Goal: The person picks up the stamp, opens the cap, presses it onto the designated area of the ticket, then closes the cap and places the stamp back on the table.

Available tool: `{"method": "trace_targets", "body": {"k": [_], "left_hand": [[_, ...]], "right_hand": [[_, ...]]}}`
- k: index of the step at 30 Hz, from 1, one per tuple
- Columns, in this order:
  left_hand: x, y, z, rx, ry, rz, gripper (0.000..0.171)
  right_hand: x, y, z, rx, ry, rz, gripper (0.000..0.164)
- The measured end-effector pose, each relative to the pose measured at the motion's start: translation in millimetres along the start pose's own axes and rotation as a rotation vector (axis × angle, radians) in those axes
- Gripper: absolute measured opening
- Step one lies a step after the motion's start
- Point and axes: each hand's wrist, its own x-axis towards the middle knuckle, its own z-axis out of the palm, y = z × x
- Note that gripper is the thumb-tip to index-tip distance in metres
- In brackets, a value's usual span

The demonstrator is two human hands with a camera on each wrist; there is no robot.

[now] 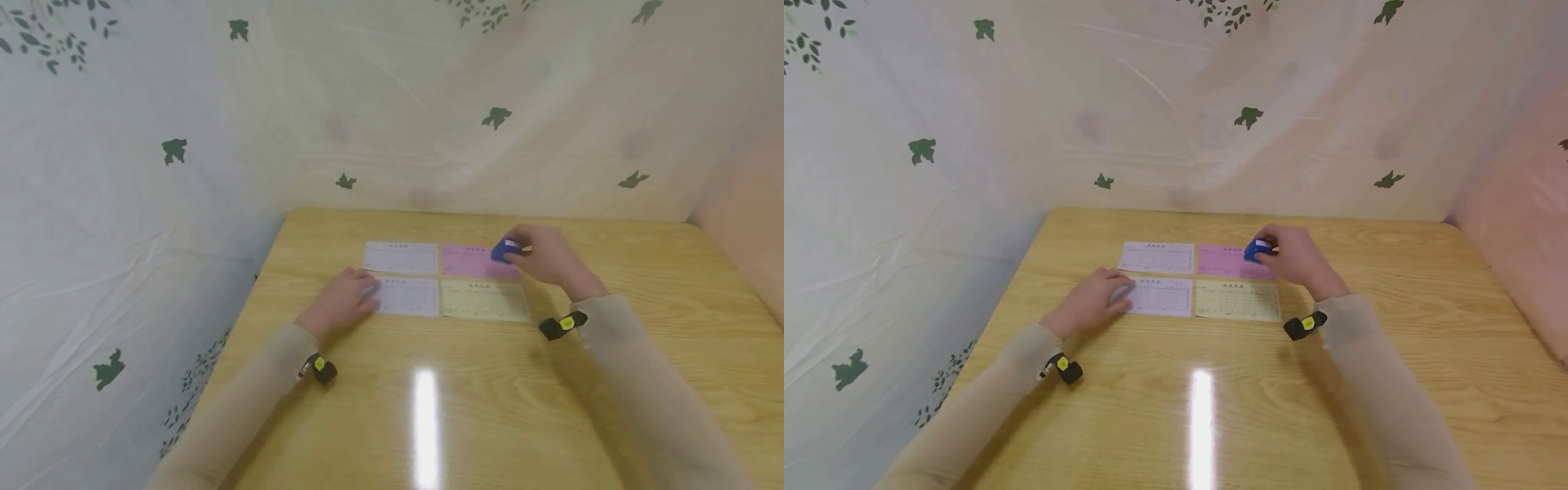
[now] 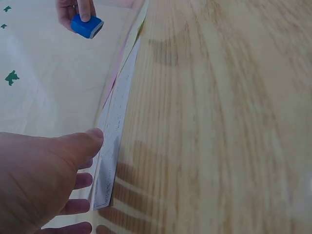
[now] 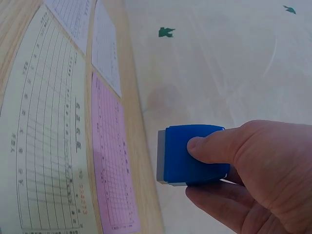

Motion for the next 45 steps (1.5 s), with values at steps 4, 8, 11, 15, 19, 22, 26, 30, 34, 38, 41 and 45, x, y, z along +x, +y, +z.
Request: {"method": "trace_targets", "body": {"k": [4,8,11,15,19,22,26,30,34,38,41,45], "left_hand": [[0.6,-0.7,2.5,0.03,0.002,0.013,0.052],[1.0,0.3,3.1,0.08,0.003,0.024,0.051],[0.3,2.3,2.2,0.093,-0.001,0.018,0.051],[-0.7,5.0,0.3,0.094,-0.002,0.008,0.051],[-0.8,6.6,-1.2,0.087,0.002,0.0,0.05],[0.5,6.8,-1.0,0.084,0.004,-0.001,0.05],[3.3,5.8,1.4,0.091,0.012,0.013,0.05],[4.5,4.5,3.3,0.1,0.016,0.019,0.049],[4.7,4.4,3.3,0.093,0.01,0.011,0.05],[5.1,4.5,3.3,0.085,0.008,0.002,0.05],[5.6,3.4,4.2,0.095,0.01,0.004,0.05],[6.0,1.8,5.0,0.1,0.009,0.007,0.05]], "right_hand": [[2.1,-6.1,4.0,0.006,-0.013,-0.016,0.029],[3.1,-10.2,6.2,0.006,-0.016,-0.031,0.029],[2.8,-13.6,7.7,0.007,-0.019,-0.042,0.029],[2.5,-20.4,11.7,0.005,-0.025,-0.059,0.029],[5.2,-26.1,22.7,-0.03,-0.035,-0.097,0.031],[8.2,-29.2,34.5,-0.037,-0.046,-0.129,0.032],[10.4,-37.0,47.5,0.008,-0.05,-0.164,0.028],[11.8,-48.8,58.2,0.035,-0.053,-0.203,0.02],[11.5,-61.4,65.7,0.061,-0.079,-0.236,0.014],[10.7,-71.5,71.4,0.092,-0.114,-0.248,0.013],[10.2,-76.8,75.0,0.111,-0.131,-0.251,0.013],[10.3,-82.2,79.5,0.096,-0.147,-0.239,0.014]]}}
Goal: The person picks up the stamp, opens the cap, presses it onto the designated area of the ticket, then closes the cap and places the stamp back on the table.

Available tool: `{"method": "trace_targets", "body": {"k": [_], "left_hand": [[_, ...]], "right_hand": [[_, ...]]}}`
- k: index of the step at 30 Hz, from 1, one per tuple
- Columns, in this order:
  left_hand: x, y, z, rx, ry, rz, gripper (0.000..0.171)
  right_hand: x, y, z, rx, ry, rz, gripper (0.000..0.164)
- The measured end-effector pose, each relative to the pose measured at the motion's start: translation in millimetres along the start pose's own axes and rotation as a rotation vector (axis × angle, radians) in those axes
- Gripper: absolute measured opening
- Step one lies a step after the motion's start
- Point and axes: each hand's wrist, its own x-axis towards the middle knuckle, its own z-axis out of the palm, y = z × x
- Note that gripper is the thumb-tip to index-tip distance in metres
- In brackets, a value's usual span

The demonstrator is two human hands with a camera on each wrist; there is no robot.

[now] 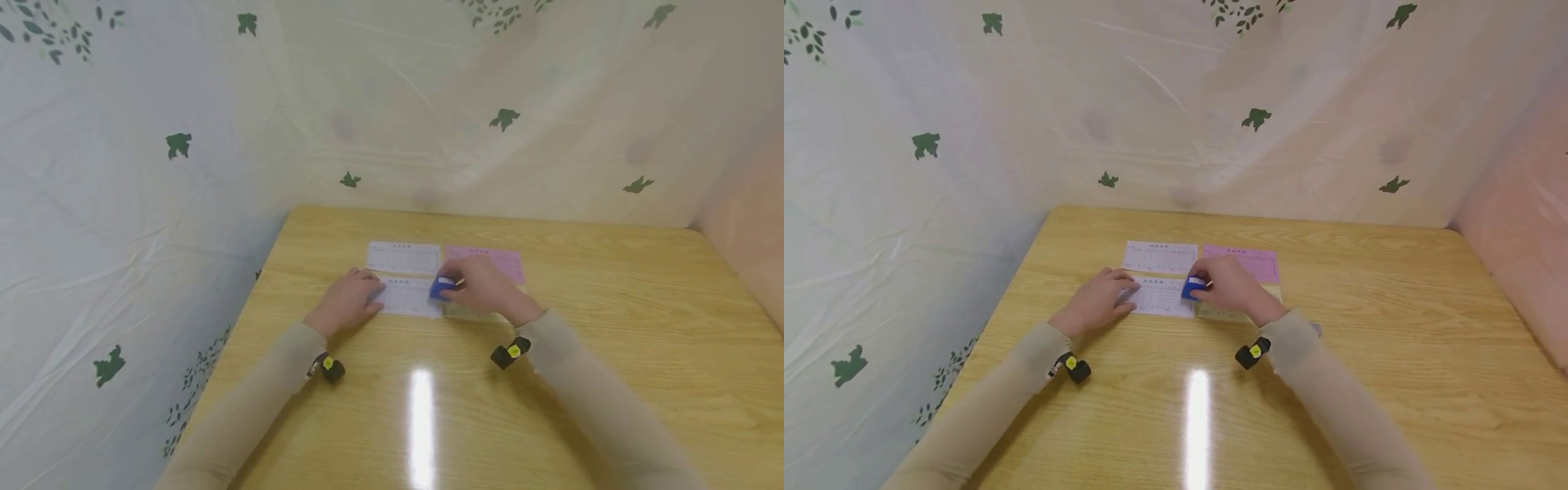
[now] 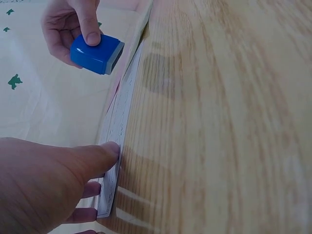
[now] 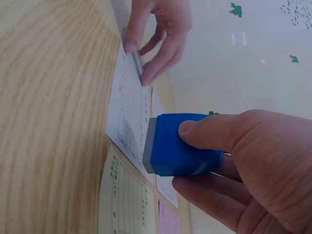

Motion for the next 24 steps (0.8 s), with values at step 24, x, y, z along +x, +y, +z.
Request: {"method": "trace_targets", "body": {"k": [24], "left_hand": [[-3.9,5.7,-4.7,-0.024,0.003,-0.023,0.049]], "right_hand": [[1.0,-12.3,17.2,-0.06,-0.075,-0.062,0.017]]}}
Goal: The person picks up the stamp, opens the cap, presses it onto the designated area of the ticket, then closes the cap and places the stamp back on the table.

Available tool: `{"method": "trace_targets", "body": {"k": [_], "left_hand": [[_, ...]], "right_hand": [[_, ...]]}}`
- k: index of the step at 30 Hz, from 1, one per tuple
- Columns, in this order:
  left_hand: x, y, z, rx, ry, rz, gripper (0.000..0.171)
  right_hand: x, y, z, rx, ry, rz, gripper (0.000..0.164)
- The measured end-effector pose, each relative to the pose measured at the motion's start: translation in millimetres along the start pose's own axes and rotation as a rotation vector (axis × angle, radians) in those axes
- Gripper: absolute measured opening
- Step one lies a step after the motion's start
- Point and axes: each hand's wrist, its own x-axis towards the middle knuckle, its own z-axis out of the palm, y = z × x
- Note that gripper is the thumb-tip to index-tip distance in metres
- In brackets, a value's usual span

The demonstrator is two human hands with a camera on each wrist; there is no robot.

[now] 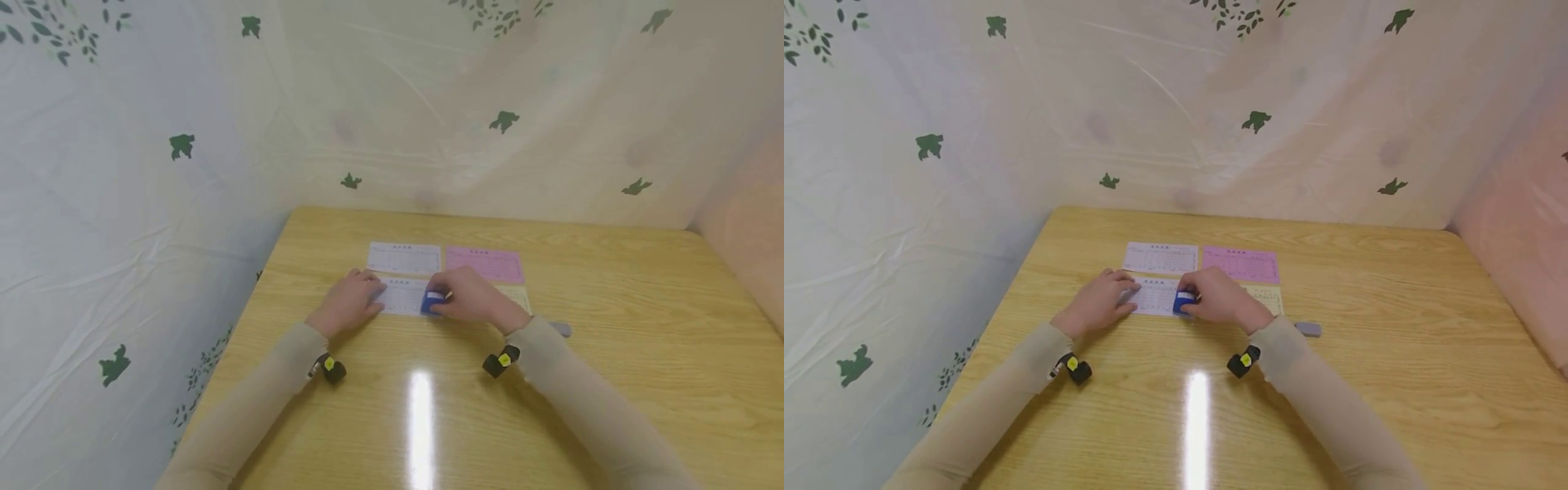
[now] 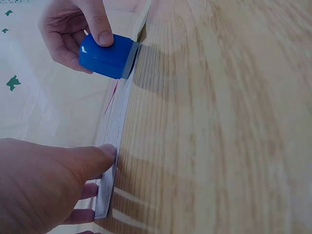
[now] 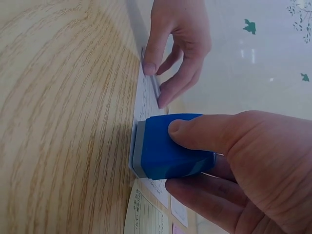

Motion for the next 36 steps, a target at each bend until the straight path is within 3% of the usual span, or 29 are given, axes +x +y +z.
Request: {"method": "trace_targets", "body": {"k": [22,36], "left_hand": [[0.4,-1.7,1.3,0.006,0.009,0.009,0.049],[0.6,-1.3,1.2,-0.003,-0.003,0.005,0.05]], "right_hand": [[0.3,-4.9,3.5,-0.044,0.007,-0.005,0.015],[-0.5,-9.3,7.9,-0.062,0.0,0.056,0.015]]}}
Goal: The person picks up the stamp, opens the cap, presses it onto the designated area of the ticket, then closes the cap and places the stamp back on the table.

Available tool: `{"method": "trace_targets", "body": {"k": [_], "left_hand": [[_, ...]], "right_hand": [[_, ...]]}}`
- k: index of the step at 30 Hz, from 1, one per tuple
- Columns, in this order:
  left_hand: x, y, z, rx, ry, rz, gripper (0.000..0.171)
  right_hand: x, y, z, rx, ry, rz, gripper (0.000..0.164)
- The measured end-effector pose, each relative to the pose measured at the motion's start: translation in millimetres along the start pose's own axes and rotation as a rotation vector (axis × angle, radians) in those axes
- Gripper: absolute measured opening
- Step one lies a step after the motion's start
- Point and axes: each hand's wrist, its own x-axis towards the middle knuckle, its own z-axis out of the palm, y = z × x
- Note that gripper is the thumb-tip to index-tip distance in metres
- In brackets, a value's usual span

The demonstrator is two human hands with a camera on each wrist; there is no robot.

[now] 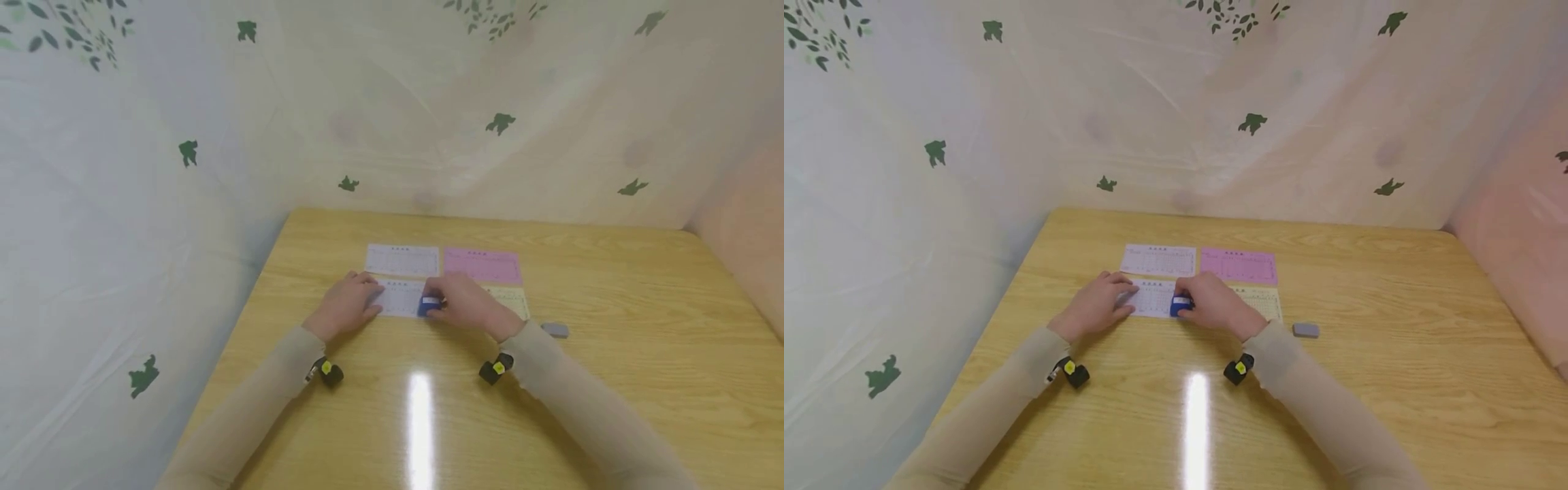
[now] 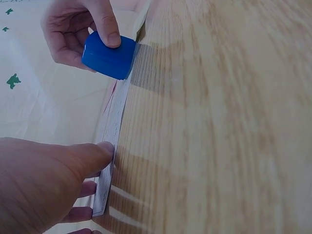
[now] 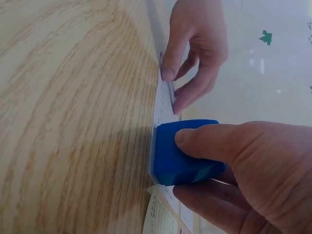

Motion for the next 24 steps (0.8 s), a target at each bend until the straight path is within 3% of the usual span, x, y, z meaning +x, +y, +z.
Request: {"method": "trace_targets", "body": {"k": [24], "left_hand": [[2.2,-2.8,2.0,-0.016,0.002,0.005,0.049]], "right_hand": [[4.1,-2.2,-3.2,0.016,-0.026,0.053,0.014]]}}
